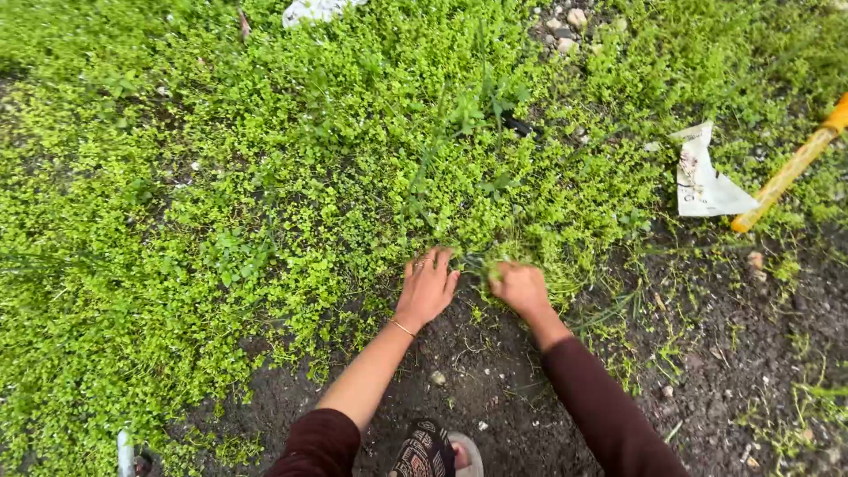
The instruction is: Pulling small weeds and grass from the ground by hand.
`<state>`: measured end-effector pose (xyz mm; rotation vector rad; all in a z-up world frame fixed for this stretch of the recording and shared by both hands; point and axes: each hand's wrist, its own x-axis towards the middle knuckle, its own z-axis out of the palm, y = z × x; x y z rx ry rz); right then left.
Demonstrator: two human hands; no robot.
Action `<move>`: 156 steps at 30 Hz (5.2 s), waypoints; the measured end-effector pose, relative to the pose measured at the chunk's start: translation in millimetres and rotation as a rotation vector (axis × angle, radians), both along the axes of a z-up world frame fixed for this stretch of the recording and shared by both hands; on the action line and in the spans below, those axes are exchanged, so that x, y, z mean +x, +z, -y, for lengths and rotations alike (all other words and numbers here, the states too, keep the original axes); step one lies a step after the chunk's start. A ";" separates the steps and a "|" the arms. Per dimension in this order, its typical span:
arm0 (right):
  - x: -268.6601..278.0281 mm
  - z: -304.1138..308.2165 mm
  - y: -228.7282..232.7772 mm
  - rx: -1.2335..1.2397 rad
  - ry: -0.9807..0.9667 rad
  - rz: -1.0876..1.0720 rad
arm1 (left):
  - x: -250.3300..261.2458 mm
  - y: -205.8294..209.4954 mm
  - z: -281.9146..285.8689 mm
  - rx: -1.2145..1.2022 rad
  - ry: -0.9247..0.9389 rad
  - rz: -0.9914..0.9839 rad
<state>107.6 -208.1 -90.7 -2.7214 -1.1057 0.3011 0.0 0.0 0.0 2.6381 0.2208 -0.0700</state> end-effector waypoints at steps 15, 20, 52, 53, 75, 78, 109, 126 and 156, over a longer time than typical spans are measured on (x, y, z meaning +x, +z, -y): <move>-21.5 79.1 98.5 0.262 -0.380 0.086 | -2.1 17.6 20.2 0.110 -0.163 0.063; -35.9 64.9 81.6 -0.183 -0.112 0.081 | -6.5 0.2 34.7 0.185 -0.337 0.094; 101.7 44.0 22.2 -0.220 -0.221 0.181 | 88.5 7.8 49.9 0.211 -0.296 -0.013; 102.0 44.7 23.6 -0.216 -0.207 0.168 | 96.2 12.0 51.3 0.245 -0.313 -0.067; 34.1 48.3 105.0 0.266 -0.491 0.085 | 161.0 -111.6 26.9 0.295 -0.474 0.021; 37.0 36.9 80.1 0.016 -0.326 0.153 | 139.3 -114.1 28.6 0.273 -0.428 -0.056; 13.7 -139.2 12.6 0.128 -0.008 0.164 | -10.1 29.9 -91.5 0.258 0.248 -0.006; -90.4 -42.6 20.8 0.531 -0.170 -0.239 | -46.6 -42.3 -114.0 0.059 0.251 -0.262; -97.4 -230.0 104.5 0.419 -0.003 -0.247 | -225.8 52.0 -151.1 0.204 0.470 -0.435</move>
